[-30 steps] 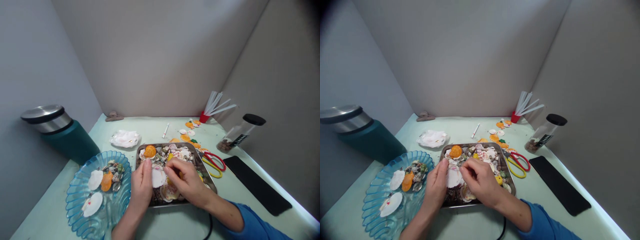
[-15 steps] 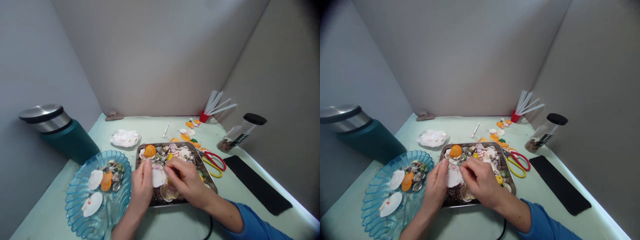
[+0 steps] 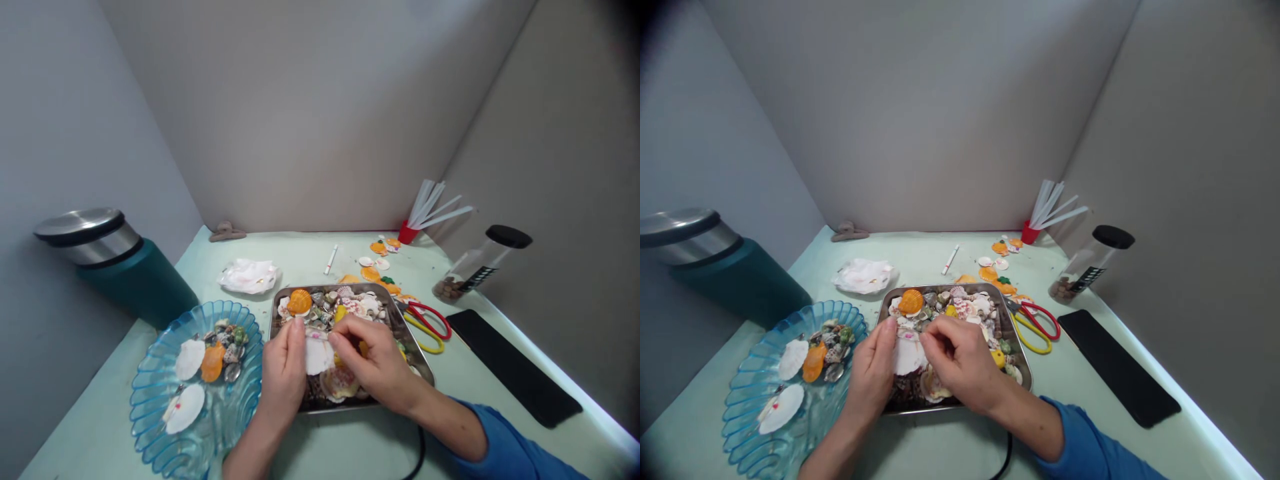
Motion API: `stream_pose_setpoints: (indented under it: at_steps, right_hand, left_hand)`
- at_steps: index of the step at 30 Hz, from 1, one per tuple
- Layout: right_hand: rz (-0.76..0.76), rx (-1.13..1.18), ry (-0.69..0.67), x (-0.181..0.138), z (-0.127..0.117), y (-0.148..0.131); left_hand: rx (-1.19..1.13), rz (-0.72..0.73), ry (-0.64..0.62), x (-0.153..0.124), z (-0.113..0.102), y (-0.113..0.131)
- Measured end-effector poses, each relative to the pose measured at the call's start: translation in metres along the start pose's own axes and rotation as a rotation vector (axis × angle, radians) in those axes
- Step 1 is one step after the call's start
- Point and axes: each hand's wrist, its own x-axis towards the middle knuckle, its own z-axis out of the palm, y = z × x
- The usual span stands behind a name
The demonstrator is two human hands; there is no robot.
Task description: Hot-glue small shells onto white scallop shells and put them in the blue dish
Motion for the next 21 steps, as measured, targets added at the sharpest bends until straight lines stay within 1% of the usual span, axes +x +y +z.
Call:
stream_pose_setpoints:
  at_steps: [18, 21]
  right_hand:
    - [0.023, 0.01, 0.012, 0.0006, -0.0007, -0.0003]
    - [0.014, 0.001, 0.014, 0.0008, -0.0003, -0.0007]
  left_hand:
    - [0.041, 0.02, -0.004, -0.0004, -0.0005, 0.0028]
    - [0.03, 0.003, -0.001, 0.0007, -0.0003, 0.003]
